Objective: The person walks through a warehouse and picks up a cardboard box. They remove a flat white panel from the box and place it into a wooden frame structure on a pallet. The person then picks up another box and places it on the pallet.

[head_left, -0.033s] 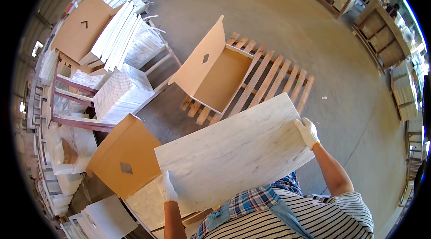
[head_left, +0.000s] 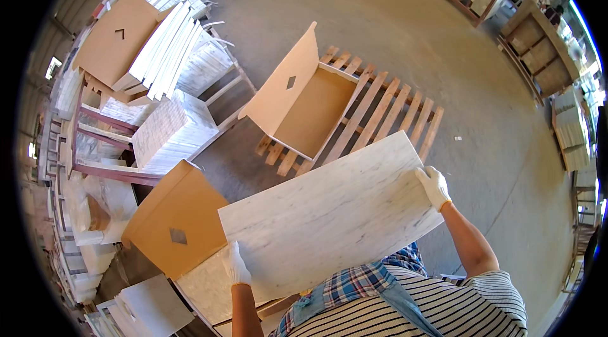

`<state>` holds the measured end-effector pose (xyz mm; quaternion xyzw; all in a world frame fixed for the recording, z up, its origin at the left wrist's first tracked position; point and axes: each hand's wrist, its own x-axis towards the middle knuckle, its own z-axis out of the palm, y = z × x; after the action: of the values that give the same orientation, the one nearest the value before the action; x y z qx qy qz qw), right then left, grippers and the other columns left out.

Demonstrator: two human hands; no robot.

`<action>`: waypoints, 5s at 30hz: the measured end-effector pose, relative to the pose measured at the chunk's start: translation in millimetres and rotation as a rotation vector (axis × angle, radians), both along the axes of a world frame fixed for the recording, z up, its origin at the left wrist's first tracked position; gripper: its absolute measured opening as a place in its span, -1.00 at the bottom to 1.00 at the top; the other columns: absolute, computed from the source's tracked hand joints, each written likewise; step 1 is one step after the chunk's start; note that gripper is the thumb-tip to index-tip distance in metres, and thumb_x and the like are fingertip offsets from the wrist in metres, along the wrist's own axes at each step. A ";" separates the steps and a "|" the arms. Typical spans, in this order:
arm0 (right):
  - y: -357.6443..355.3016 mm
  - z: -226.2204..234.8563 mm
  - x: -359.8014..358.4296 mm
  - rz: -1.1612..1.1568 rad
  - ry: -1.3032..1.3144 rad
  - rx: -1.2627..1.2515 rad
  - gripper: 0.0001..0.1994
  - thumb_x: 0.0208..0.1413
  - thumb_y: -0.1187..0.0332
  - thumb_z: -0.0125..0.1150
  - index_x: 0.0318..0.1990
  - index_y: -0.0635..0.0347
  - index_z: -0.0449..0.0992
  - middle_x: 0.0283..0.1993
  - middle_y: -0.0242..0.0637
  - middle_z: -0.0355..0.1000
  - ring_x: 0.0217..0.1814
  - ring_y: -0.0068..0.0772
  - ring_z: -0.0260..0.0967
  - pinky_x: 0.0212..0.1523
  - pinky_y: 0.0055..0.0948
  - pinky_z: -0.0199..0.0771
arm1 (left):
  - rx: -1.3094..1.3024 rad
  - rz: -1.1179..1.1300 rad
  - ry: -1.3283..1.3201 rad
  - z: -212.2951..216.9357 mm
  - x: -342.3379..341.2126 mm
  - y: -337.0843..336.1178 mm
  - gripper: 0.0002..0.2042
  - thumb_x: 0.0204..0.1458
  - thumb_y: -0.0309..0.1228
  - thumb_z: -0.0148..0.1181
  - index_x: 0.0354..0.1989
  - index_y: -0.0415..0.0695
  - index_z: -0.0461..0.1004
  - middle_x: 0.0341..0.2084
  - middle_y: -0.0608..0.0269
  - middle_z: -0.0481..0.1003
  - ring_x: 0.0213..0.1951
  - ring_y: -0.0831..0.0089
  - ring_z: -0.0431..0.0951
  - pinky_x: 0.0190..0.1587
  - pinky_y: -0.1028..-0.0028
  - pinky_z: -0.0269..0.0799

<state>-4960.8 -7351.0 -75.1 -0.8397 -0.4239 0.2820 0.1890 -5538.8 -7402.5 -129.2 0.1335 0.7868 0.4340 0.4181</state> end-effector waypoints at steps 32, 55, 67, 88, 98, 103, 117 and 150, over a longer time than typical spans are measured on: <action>83.5 -49.3 63.7 -0.012 0.058 -0.037 -0.56 0.13 0.02 0.13 -0.38 0.34 0.47 -0.49 -0.08 0.36 -0.42 -0.30 0.24 -0.31 -0.27 0.31 | -0.299 -0.206 0.063 6.8 62.4 131.6 -0.68 0.12 -0.17 0.15 -0.32 -0.26 0.49 -0.46 0.39 0.40 -0.40 0.57 0.29 -0.31 0.45 0.30; 121.1 -18.2 14.4 -0.260 -0.083 -0.031 -0.54 0.13 -0.03 0.11 -0.24 0.27 0.56 -0.28 0.06 0.51 -0.22 0.11 0.45 -0.18 -0.17 0.40 | -0.284 -0.386 0.027 -77.5 18.4 278.9 -0.57 0.13 -0.09 0.15 -0.18 -0.31 0.55 -0.35 0.23 0.53 -0.35 0.45 0.45 -0.24 0.35 0.41; 23.7 -39.7 -52.4 -0.463 -0.199 -0.246 -0.47 0.14 -0.14 0.01 -0.21 0.21 0.57 -0.19 0.06 0.53 -0.08 0.15 0.46 -0.07 -0.10 0.43 | -0.456 -0.873 0.363 -61.9 26.9 343.6 -0.41 0.12 0.00 0.13 -0.02 -0.40 0.49 -0.15 -0.03 0.57 -0.19 0.19 0.56 -0.10 0.29 0.46; -7.2 -68.0 -69.7 -0.516 -0.162 -0.543 -0.43 0.14 -0.13 0.00 -0.15 0.28 0.60 -0.11 0.07 0.54 -0.02 0.10 0.48 0.01 -0.13 0.45 | -0.606 -1.274 0.850 -80.7 45.2 361.2 -0.32 0.11 0.13 -0.09 -0.05 -0.36 0.52 -0.03 -0.24 0.49 0.05 -0.07 0.50 0.06 0.11 0.42; 6.8 -73.7 -62.8 -0.451 -0.198 -0.550 -0.43 0.12 -0.15 -0.02 -0.15 0.22 0.61 -0.10 0.04 0.54 -0.01 0.09 0.49 0.01 -0.14 0.47 | -0.672 -1.259 0.821 -94.5 28.4 346.6 -0.29 0.13 0.17 -0.13 -0.02 -0.35 0.50 -0.01 -0.25 0.48 0.07 -0.07 0.49 0.08 0.12 0.41; 12.1 -69.5 -64.0 -0.425 -0.209 -0.559 -0.43 0.13 -0.15 -0.03 -0.13 0.22 0.61 -0.10 0.05 0.54 0.00 0.09 0.49 0.01 -0.14 0.46 | -0.685 -1.220 0.814 -103.4 20.1 338.6 -0.29 0.13 0.18 -0.15 -0.02 -0.35 0.50 -0.01 -0.25 0.48 0.08 -0.06 0.49 0.09 0.12 0.41; 3.0 -79.7 -62.7 -0.404 -0.213 -0.563 -0.40 0.14 -0.16 -0.06 -0.11 0.24 0.60 -0.09 0.07 0.53 0.03 0.10 0.47 0.04 -0.12 0.44 | -0.682 -1.227 0.807 -98.4 18.8 333.0 -0.31 0.14 0.16 -0.16 -0.03 -0.33 0.52 -0.01 -0.23 0.48 0.08 -0.05 0.49 0.08 0.11 0.41; 5.2 -68.3 -55.8 -0.374 -0.214 -0.553 -0.37 0.14 -0.19 -0.07 -0.10 0.25 0.60 -0.06 0.10 0.51 0.03 0.08 0.48 0.02 -0.09 0.45 | -0.690 -1.196 0.741 -98.5 15.8 307.2 -0.33 0.15 0.15 -0.15 -0.05 -0.32 0.53 -0.04 -0.22 0.50 0.04 -0.06 0.51 0.05 0.10 0.42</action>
<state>-5016.6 -7345.8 -143.4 -0.9470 -0.1875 0.2572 -0.0428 -5523.0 -7095.3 -227.7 0.5334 0.7597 -0.2067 0.3090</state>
